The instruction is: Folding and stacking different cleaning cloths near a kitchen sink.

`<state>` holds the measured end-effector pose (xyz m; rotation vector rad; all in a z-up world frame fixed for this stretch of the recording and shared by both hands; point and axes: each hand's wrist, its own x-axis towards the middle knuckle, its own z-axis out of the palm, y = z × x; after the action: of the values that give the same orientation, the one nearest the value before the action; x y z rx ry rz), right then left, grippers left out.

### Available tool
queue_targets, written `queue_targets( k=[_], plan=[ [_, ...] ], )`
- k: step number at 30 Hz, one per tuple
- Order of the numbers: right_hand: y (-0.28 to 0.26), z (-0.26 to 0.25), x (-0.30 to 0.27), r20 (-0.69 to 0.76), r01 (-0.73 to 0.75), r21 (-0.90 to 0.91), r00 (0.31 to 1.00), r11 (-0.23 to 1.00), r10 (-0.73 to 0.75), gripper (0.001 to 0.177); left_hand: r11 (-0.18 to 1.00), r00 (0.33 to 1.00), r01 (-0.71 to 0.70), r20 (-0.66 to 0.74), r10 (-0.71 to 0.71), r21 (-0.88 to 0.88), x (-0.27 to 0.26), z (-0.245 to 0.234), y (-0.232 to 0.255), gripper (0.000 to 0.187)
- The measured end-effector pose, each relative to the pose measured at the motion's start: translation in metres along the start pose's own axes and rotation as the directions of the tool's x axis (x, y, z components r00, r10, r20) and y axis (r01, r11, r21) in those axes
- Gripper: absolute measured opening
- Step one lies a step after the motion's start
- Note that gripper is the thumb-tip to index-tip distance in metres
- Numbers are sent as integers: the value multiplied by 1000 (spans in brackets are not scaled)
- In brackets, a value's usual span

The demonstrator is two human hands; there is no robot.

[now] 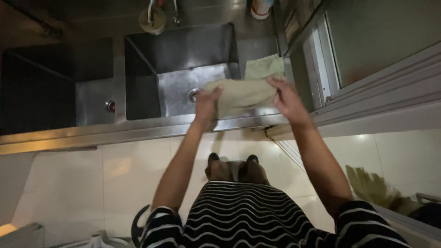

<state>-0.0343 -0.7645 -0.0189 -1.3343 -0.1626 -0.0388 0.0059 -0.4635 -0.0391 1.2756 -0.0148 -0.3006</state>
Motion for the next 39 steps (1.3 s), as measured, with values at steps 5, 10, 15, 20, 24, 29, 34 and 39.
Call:
queue_targets(
  k=[5,10,15,20,24,29,34,39],
  plan=[
    [-50,10,10,-268,-374,297,850,878,453,16,948,991,131,-66,-117,290,-1,-17,68,39],
    [-5,-30,9,-168,-416,592,775,690,610,12,921,954,301,-78,-290,248,20,-36,68,39],
    [-13,-25,5,-54,-318,611,897,725,439,10,936,960,264,28,-278,235,29,-51,70,35],
    [-67,22,0,-76,-368,715,804,595,590,37,987,993,35,103,-52,157,26,-44,92,27],
    [-20,-3,-5,87,-597,623,695,505,714,40,1000,991,8,135,-8,3,19,-24,109,22],
    [11,-15,-5,190,-647,677,614,351,766,31,996,992,-81,101,79,24,31,-46,81,19],
    [30,-32,-8,136,-273,795,950,542,280,13,984,999,-36,-2,37,175,35,-72,71,15],
    [-54,26,-1,-216,-239,516,893,822,396,25,981,983,-183,3,183,64,46,-83,58,16]
  ],
)
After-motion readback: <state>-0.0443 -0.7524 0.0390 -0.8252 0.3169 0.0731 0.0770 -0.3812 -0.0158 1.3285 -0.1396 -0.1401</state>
